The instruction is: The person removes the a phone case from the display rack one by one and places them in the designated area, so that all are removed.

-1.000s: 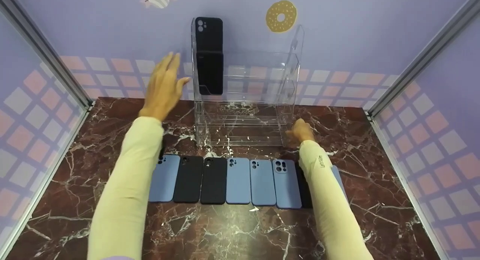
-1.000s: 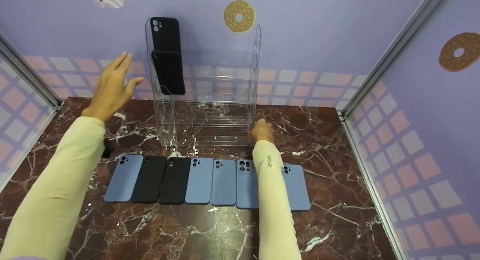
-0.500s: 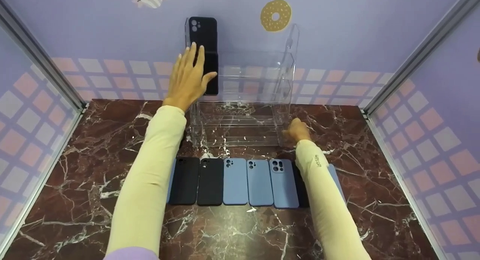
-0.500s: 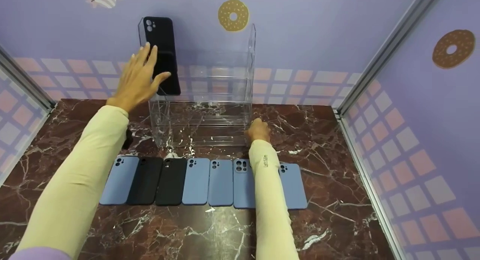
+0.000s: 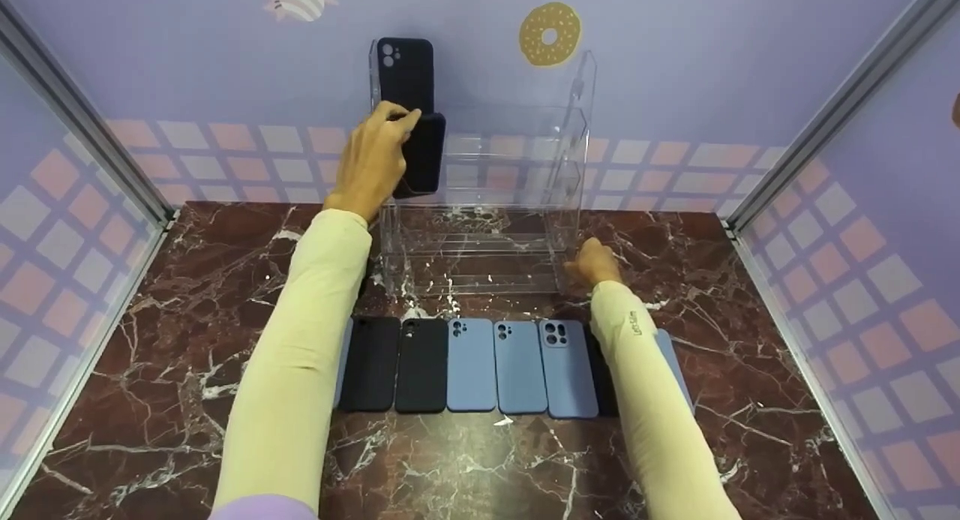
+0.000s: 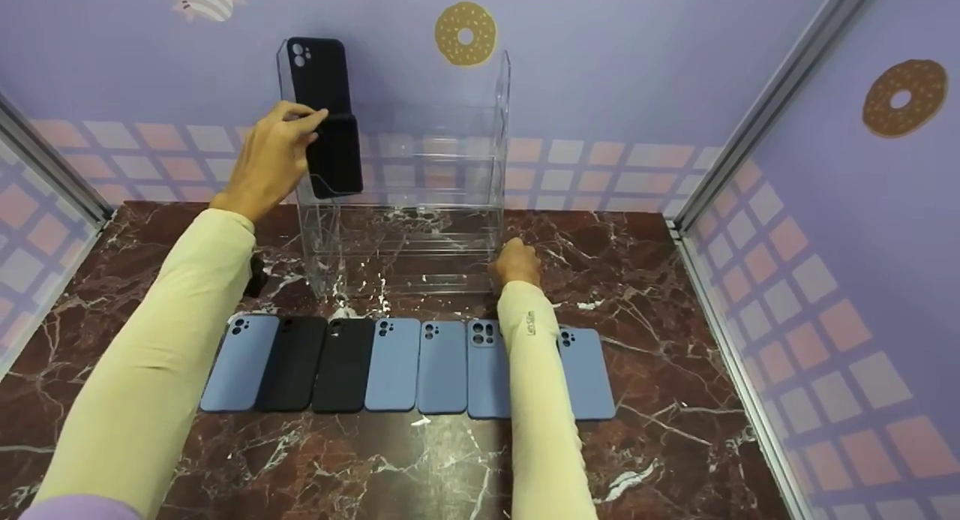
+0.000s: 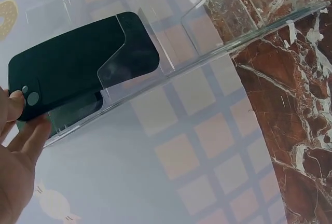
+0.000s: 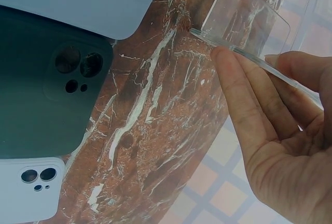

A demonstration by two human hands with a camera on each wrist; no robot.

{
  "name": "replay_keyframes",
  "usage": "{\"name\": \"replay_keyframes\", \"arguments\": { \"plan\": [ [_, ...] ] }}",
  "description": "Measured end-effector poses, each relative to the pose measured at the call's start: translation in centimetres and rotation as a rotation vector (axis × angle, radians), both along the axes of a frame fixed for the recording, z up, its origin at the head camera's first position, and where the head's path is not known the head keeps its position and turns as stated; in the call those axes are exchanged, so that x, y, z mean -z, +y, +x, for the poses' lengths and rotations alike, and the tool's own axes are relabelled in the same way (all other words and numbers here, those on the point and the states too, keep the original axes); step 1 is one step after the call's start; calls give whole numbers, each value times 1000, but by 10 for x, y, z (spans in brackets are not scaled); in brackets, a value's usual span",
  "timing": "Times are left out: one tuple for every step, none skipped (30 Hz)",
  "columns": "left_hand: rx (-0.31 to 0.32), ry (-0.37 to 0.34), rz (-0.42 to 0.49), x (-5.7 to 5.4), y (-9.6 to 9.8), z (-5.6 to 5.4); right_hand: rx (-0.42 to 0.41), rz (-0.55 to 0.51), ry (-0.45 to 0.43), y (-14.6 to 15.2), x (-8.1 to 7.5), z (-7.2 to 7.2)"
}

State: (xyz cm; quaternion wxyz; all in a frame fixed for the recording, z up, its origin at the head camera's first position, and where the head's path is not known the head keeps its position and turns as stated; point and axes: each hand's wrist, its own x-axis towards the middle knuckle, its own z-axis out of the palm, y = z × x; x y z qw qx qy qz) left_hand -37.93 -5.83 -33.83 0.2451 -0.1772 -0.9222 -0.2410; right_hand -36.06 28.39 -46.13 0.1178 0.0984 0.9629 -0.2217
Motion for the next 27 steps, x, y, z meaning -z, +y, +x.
{"name": "replay_keyframes", "arguments": {
  "plan": [
    [6, 2, 4, -1, 0, 0, -1, 0, 0, 0, 0, 0],
    [11, 4, 8, -1, 0, 1, -1, 0, 1, 0, 0, 0],
    [17, 6, 12, -2, 0, 1, 1, 0, 2, 0, 0, 0],
    [21, 6, 15, -2, 1, 2, 5, -2, 4, 0, 0, 1],
    [27, 7, 19, -3, 1, 2, 5, -4, 6, -1, 0, 1],
    [32, 9, 18, -3, 2, 2, 6, -2, 8, -1, 0, 1],
    [37, 13, 17, -3, 2, 3, 8, -3, 9, -1, 0, 1],
    [43, 21, 16, -3, 2, 3, 10, -3, 9, -1, 0, 1],
    [49, 32, 13, -3, 3, 4, 11, -3, 7, -1, 0, 1],
    [55, 45, 11, -3, 3, 5, 10, -2, 6, -1, 0, 1],
    [65, 64, 9, -2, 3, 6, 10, -2, 4, -1, 0, 1],
    [73, 83, 9, -2, 3, 6, 10, -1, 3, -1, -1, 1],
    [81, 103, 14, -1, 2, 7, 8, -1, 2, -1, 0, 1],
    [89, 127, 20, -1, 2, 9, 6, 1, 1, -2, 0, 1],
    [99, 153, 28, -1, 1, 10, 3, 4, 1, -2, 0, 1],
    [113, 183, 37, -1, 1, 13, 1, 4, 2, -2, 0, 1],
    [127, 215, 41, -2, 0, 15, 0, 6, 1, -2, -1, 1],
    [140, 244, 47, -3, -1, 17, -2, 7, 0, -2, -1, 1],
    [151, 276, 53, -5, -2, 20, -4, 8, -1, -2, -1, 1],
    [164, 308, 57, -7, -3, 23, -4, 8, -5, -1, -1, 0],
    [175, 338, 59, -8, -5, 26, -4, 7, -8, -1, -1, 0],
    [181, 364, 57, -10, -7, 29, -5, 7, -11, -1, -1, -1],
    [183, 386, 56, -12, -10, 32, -6, 8, -16, 0, -1, -2],
    [183, 405, 55, -13, -12, 34, -7, 8, -20, 0, 0, -2],
    [185, 424, 53, -14, -15, 37, -6, 8, -23, 1, 0, -2],
    [183, 440, 49, -15, -19, 41, -8, 9, -23, 1, 0, -3],
    [181, 452, 44, -16, -23, 44, -10, 11, -23, 1, 1, -3]
  ]
}}
